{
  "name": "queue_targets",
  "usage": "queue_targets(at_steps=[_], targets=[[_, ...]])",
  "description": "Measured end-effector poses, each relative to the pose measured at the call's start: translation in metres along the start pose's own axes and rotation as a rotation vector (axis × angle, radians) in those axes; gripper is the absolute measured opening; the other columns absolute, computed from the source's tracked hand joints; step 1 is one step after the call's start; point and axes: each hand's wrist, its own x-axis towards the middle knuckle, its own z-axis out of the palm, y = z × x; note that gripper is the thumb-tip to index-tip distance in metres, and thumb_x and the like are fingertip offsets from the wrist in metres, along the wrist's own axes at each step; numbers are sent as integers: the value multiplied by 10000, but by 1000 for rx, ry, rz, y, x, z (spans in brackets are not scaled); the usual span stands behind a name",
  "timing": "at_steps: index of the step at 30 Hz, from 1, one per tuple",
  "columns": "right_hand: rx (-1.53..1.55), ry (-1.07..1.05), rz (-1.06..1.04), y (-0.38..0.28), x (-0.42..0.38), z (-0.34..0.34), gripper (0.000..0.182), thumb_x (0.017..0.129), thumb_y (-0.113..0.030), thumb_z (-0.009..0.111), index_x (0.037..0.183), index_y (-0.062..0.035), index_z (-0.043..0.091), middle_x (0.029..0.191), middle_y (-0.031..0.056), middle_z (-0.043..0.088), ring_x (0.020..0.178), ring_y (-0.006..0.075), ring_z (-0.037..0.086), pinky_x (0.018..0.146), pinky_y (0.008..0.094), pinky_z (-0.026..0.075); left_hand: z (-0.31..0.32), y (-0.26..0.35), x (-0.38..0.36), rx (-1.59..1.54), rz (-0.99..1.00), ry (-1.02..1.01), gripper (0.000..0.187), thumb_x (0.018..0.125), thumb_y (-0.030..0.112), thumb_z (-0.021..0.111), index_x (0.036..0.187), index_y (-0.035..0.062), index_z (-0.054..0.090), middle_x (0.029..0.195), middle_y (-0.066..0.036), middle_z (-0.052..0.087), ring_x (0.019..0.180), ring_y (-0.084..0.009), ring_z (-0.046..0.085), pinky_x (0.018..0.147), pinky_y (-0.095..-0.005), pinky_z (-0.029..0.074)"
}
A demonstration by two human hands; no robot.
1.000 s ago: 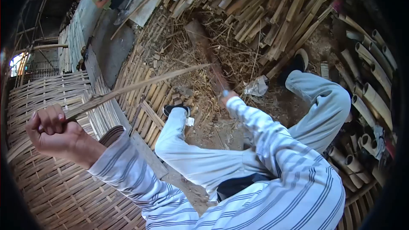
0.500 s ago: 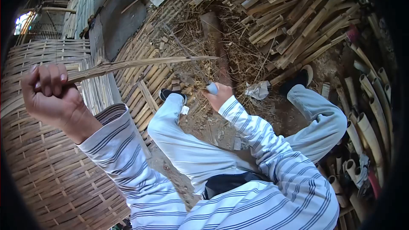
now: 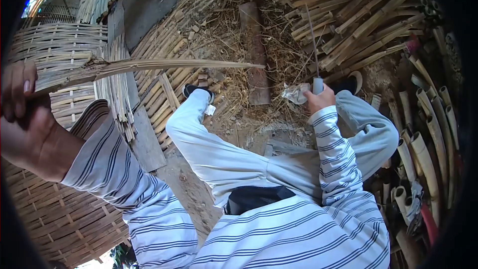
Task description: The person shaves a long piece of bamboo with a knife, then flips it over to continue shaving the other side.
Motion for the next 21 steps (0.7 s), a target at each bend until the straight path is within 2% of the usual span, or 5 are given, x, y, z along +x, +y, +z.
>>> queue_targets(at_steps=[3, 6, 10, 17, 21], targets=[[140, -65, 17, 21, 17, 5, 400, 617, -254, 791, 853, 15, 614, 716, 140, 639, 616, 233, 602, 639, 336, 489, -2, 9, -10, 30, -68, -30, 314, 795, 124, 452, 532, 208, 304, 427, 48, 320, 332, -18, 240, 293, -181, 197], [233, -65, -9, 18, 23, 9, 425, 614, -283, 804, 816, 30, 599, 695, 101, 626, 600, 191, 569, 619, 328, 482, 18, 12, -36, -41, -154, 245, 193, 870, 92, 455, 688, 91, 390, 533, 42, 249, 457, -62, 260, 502, -229, 296], [235, -87, -14, -4, 12, 10, 410, 658, -313, 788, 796, 27, 605, 666, 75, 622, 582, 152, 569, 571, 312, 473, -31, -4, -31, -289, -339, -42, 273, 875, 71, 468, 631, 119, 354, 502, 33, 267, 448, -63, 281, 496, -244, 307], [196, -62, -103, -9, -11, 28, 369, 817, -353, 648, 731, 4, 604, 590, 56, 598, 526, 146, 575, 521, 307, 459, -28, -8, -33, -241, -345, -120, 301, 899, 129, 510, 627, 120, 384, 517, 19, 329, 544, -96, 426, 597, -270, 402], [230, -137, -164, -10, -37, 43, 464, 901, -436, 527, 810, 13, 598, 560, 58, 570, 501, 144, 580, 481, 299, 451, -30, -22, -32, -263, -234, 143, 316, 970, 210, 435, 675, 107, 394, 527, 18, 330, 568, -110, 387, 592, -258, 400]])
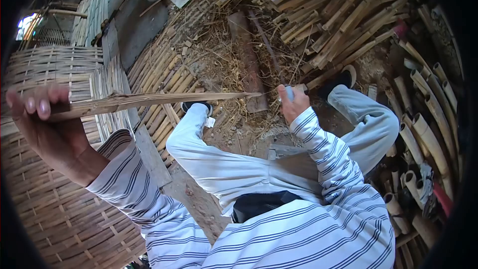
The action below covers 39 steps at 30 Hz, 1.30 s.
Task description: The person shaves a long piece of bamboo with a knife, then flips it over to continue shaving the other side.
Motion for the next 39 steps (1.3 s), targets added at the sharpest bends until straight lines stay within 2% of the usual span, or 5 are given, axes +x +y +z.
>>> queue_targets(at_steps=[3, 10, 14, 26, 39], targets=[[70, -17, -187, -40, -40, 19, 435, 949, -408, 435, 939, 6, 571, 555, 81, 572, 499, 173, 601, 475, 317, 457, -31, -4, 5, -250, -132, -422, 301, 958, 189, 456, 677, 102, 391, 523, 26, 289, 487, -85, 311, 493, -228, 324], [185, -358, -235, -72, -81, 63, 380, 934, -375, 476, 916, -11, 585, 569, 166, 570, 498, 328, 595, 492, 381, 467, -9, -2, -7, -1, 71, -28, 351, 888, 101, 517, 589, 145, 338, 457, 48, 227, 377, -53, 176, 386, -211, 221], [-78, -354, 244, 22, -38, 90, 584, 920, -479, 363, 862, 31, 642, 750, 272, 616, 768, 442, 614, 731, 465, 495, -15, -4, -4, 75, 89, 119, 372, 875, 76, 512, 561, 151, 326, 449, 42, 224, 356, -61, 155, 366, -213, 209], [-133, -514, 527, 51, -12, 85, 671, 883, -579, 349, 859, 11, 667, 820, 299, 618, 868, 420, 612, 785, 446, 478, -49, 0, 12, -178, -38, -269, 374, 850, 60, 456, 528, 168, 299, 403, 46, 250, 333, -60, 216, 382, -193, 281], [-191, -395, 370, 105, -11, 122, 655, 874, -586, 342, 1071, -32, 630, 1006, 251, 621, 989, 435, 563, 880, 429, 435, -58, -7, 4, -6, 26, -41, 373, 856, 85, 470, 527, 164, 312, 420, 37, 255, 343, -64, 217, 383, -193, 261]])
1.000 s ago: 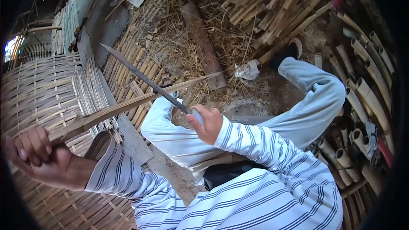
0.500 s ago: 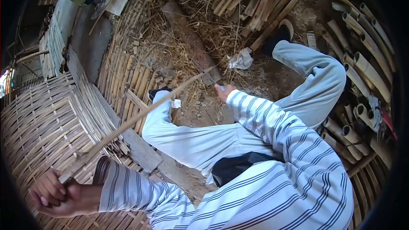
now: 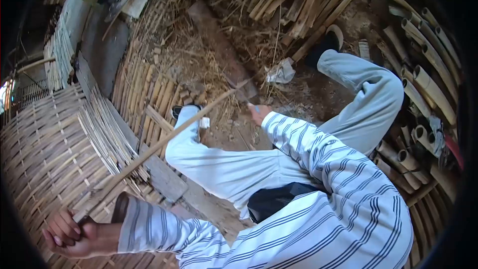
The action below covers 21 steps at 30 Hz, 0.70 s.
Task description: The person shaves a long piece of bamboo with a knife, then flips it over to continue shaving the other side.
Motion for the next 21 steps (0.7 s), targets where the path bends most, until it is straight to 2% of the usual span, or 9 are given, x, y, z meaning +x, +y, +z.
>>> queue_targets(at_steps=[2, 5, 6, 9, 11, 14, 17, 19, 21], targets=[[30, -129, -4, -18, -9, -5, 621, 875, -552, 375, 1078, -23, 630, 1038, 263, 608, 1029, 420, 556, 935, 432, 411, -15, -4, 10, 63, -15, 61, 373, 856, 90, 476, 528, 163, 315, 425, 35, 257, 347, -66, 214, 382, -197, 255], [83, 15, 91, 19, 16, 13, 641, 870, -587, 370, 1005, -32, 661, 1012, 254, 619, 983, 422, 573, 870, 428, 436, -36, -4, 15, 56, -57, 115, 361, 850, 91, 485, 531, 160, 330, 430, 38, 254, 353, -68, 201, 388, -195, 245], [6, 65, 304, 36, 32, 16, 645, 865, -595, 373, 988, -36, 670, 996, 255, 624, 976, 419, 579, 882, 425, 431, -34, -5, 14, 69, -48, 132, 359, 848, 92, 486, 531, 161, 332, 429, 39, 254, 352, -67, 200, 389, -193, 244], [-34, 54, 246, 76, 52, 19, 645, 864, -597, 374, 989, -37, 668, 958, 261, 631, 960, 424, 581, 898, 427, 422, -31, -11, 17, 88, -29, 147, 354, 842, 95, 489, 531, 163, 335, 423, 40, 255, 346, -64, 199, 388, -189, 243], [10, -5, 102, 26, 18, -9, 647, 865, -596, 371, 982, -34, 668, 938, 265, 633, 951, 431, 581, 898, 429, 419, -41, -12, 18, 103, -28, 154, 350, 838, 95, 489, 531, 165, 335, 414, 42, 256, 340, -62, 200, 387, -186, 243], [-22, -200, 29, 19, 18, -6, 639, 864, -595, 365, 1091, -63, 637, 1056, 223, 622, 1066, 401, 548, 944, 417, 409, -50, -14, 17, 8, -54, 81, 350, 836, 97, 478, 526, 170, 332, 400, 45, 258, 327, -59, 209, 386, -181, 248], [-21, -17, 314, 53, 39, -2, 694, 841, -640, 368, 1055, -42, 646, 1024, 259, 616, 1042, 415, 554, 921, 439, 406, -49, -9, 11, -163, -108, -90, 346, 835, 95, 465, 521, 168, 338, 394, 52, 271, 315, -56, 228, 380, -174, 254], [-34, 32, 374, 53, 44, -5, 744, 826, -677, 359, 1041, -26, 648, 1026, 274, 607, 1050, 425, 544, 921, 445, 400, -46, -7, 12, -280, -129, -210, 309, 833, 119, 467, 546, 165, 365, 392, 56, 285, 305, -55, 240, 362, -174, 255], [-94, 60, 307, 52, 43, -8, 790, 810, -708, 350, 1046, -14, 643, 1059, 284, 592, 1078, 424, 526, 934, 443, 392, -1, -29, 7, 105, 362, 168, 288, 817, 140, 510, 554, 161, 395, 391, 60, 323, 301, -50, 284, 355, -168, 306]])
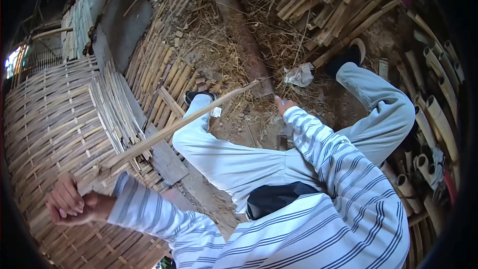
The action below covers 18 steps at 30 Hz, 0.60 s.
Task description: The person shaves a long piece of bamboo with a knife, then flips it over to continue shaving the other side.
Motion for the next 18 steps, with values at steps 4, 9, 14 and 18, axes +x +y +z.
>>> queue_targets(at_steps=[4, 9, 14, 18], targets=[[0, -57, -202, -47, -19, -22, 793, 827, -713, 301, 1023, -28, 650, 1029, 267, 608, 1035, 421, 545, 927, 441, 403, -42, -4, 29, -857, -505, -705, 193, 726, 210, 632, 617, 151, 484, 523, 69, 455, 462, -21, 447, 541, -167, 431], [107, 41, -375, -75, -56, -70, 665, 852, -662, 370, 896, -62, 654, 838, 184, 649, 841, 356, 617, 779, 426, 462, 20, 3, 25, -536, -485, -810, 86, 737, 162, 564, 800, 103, 564, 818, -59, 629, 804, -191, 622, 859, -436, 510], [186, 140, -430, -83, -90, -108, 675, 846, -675, 387, 823, -44, 625, 787, 171, 638, 784, 343, 612, 716, 417, 463, 15, 11, 14, -124, -384, -242, 160, 791, 192, 519, 886, 62, 522, 893, -107, 532, 912, -260, 529, 911, -496, 426], [160, 136, -523, -86, -108, -105, 701, 912, -604, 238, 817, -19, 612, 804, 220, 619, 821, 399, 587, 775, 469, 445, 5, 32, -2, -141, -349, -281, 204, 857, 251, 534, 842, 53, 487, 659, -42, 447, 578, -155, 480, 569, -328, 458]])
